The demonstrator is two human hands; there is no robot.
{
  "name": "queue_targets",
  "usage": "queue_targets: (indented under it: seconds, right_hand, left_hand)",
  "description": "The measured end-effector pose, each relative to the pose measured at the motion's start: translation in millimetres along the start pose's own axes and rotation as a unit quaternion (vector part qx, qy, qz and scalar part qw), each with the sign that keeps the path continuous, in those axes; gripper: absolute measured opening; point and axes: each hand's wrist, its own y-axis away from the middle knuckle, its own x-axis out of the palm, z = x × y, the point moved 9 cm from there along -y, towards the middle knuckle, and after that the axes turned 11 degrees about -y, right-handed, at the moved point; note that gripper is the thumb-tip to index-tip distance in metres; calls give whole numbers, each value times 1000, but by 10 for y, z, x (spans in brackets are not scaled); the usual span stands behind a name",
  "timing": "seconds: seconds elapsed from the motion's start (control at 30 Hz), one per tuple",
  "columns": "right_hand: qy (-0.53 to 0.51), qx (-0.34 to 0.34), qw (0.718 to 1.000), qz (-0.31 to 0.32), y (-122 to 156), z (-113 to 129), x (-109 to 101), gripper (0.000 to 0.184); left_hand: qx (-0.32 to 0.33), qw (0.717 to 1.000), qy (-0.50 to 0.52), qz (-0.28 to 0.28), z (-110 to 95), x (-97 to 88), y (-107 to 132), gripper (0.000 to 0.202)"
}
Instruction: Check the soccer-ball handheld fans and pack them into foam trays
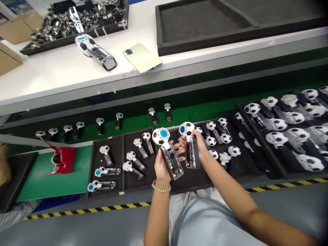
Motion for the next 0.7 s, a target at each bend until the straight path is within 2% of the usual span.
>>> queue_targets:
  seconds: [0.07,0.13,0.2,0.3,0.37,0.5,0.6,0.7]
  right_hand:
    - [-10,12,998,-67,3,-11,-211,41]
    - [-33,30,993,-108,26,-63,-378,33]
    - [-30,48,989,-134,57,-135,-500,28]
    - [33,53,985,-161,86,-208,-599,27]
    - [93,44,982,-160,73,-227,-587,26]
    - [166,43,977,-128,-29,-278,-467,24]
    - [195,43,973,-115,-161,-289,-453,28]
    - [257,48,956,-131,-362,-265,-585,28]
  left_hand:
    - [32,997,1,-70,14,-285,-47,44]
    - [58,988,-6,-142,29,-554,-76,40]
    - [57,982,-22,-181,60,-724,-97,39]
    - [57,979,-64,-186,48,-830,-114,42]
    - [73,970,-129,-190,-16,-872,-109,46]
    - [87,930,-286,-215,-105,-961,-122,50]
    - [78,913,-318,-243,-96,-1060,-158,47]
    - [66,908,-315,-268,-72,-1158,-191,48]
